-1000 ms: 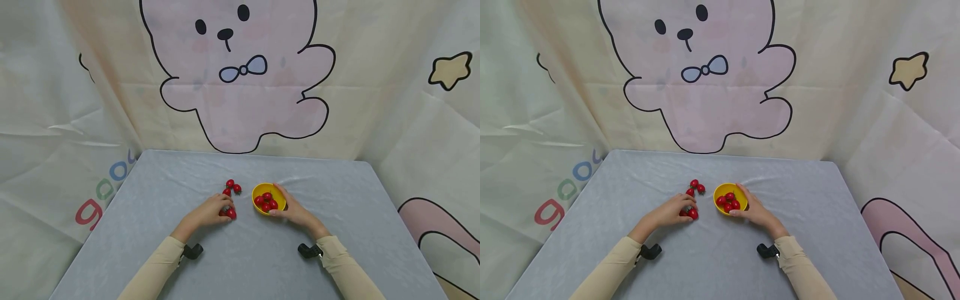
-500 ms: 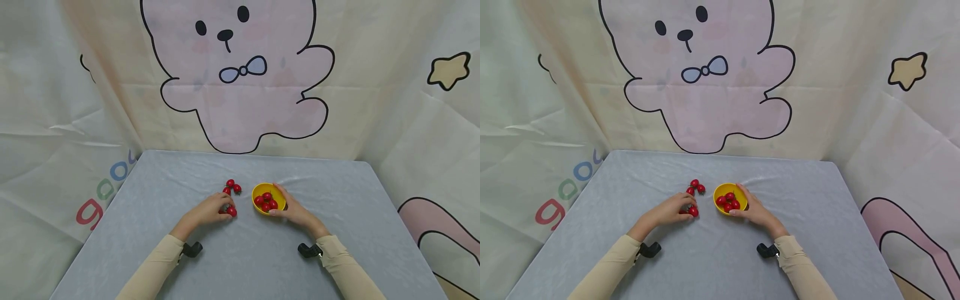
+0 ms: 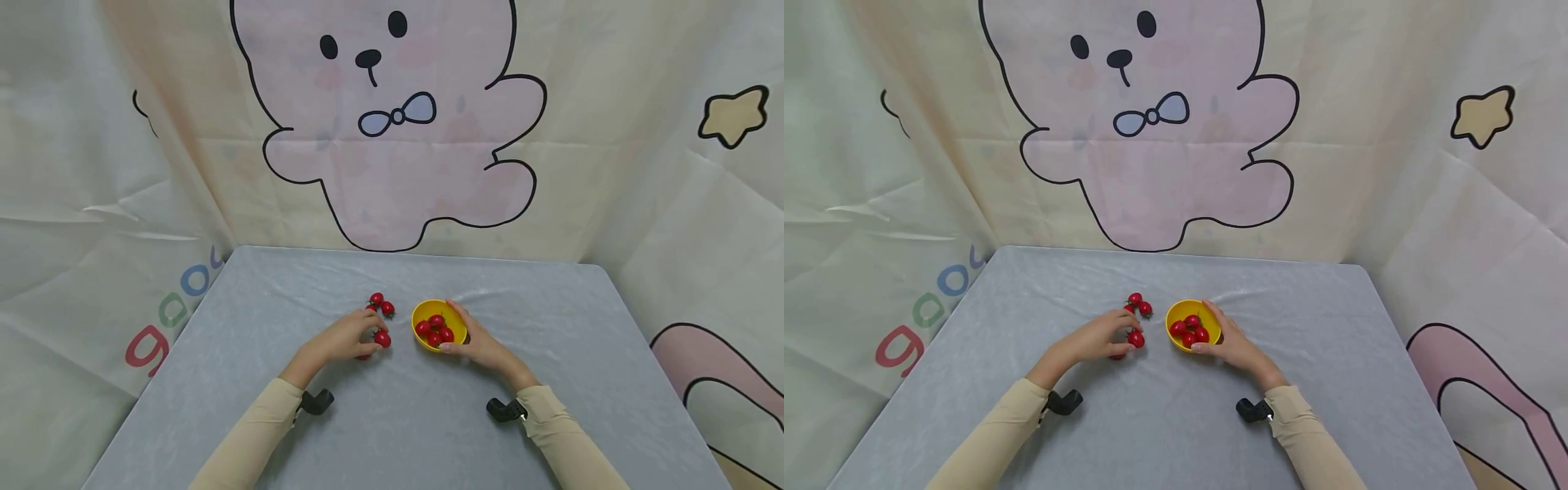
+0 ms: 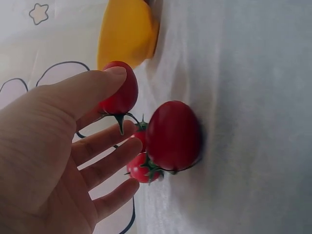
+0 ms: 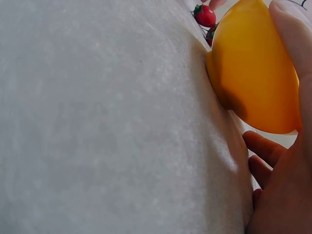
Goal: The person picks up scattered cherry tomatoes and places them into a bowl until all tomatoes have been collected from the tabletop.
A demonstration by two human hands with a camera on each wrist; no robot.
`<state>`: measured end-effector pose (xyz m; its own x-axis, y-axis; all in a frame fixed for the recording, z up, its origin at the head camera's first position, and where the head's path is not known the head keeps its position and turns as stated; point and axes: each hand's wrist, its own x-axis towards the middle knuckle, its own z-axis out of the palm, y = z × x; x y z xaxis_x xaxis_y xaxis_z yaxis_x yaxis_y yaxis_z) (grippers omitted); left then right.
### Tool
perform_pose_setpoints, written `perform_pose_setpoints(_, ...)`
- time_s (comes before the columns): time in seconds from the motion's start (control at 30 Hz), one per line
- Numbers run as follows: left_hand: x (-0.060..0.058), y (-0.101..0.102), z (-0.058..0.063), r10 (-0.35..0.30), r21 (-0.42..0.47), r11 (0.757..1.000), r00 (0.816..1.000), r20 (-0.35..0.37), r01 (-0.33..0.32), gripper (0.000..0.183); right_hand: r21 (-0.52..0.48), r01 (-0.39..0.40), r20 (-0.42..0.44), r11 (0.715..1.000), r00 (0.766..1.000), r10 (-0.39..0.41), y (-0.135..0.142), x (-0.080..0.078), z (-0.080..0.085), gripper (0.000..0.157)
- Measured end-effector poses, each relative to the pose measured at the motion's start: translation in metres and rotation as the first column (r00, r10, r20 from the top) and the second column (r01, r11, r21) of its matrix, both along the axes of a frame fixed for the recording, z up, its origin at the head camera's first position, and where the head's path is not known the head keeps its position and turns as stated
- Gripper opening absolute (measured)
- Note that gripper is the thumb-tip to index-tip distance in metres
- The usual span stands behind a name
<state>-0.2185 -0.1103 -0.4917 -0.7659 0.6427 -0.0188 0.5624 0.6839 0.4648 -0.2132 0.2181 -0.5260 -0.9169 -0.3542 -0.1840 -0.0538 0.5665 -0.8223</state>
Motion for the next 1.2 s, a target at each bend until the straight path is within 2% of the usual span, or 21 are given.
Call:
perform_pose_setpoints(0.27, -0.005, 0.010, 0.012, 0.026, -0.005, 1.000, 0.999, 0.032, -0.026, 0.036, -0.002, 0.007, 0.001, 1.000, 1.000, -0.007, 0.000, 0.000, 0.000, 0.101)
perform_pose_setpoints(0.57, -0.009, 0.017, 0.024, -0.005, 0.015, 1.000, 1.000, 0.018, 0.005, 0.037, 0.007, -0.005, -0.018, 1.000, 1.000, 0.005, 0.001, 0.000, 0.000, 0.101)
perform_pose_setpoints(1.2, -0.020, 0.032, 0.031, -0.047, 0.015, 0.999, 0.999, -0.020, 0.047, 0.032, -0.001, 0.016, 0.016, 1.000, 1.000, -0.016, 0.001, 0.000, -0.001, 0.100)
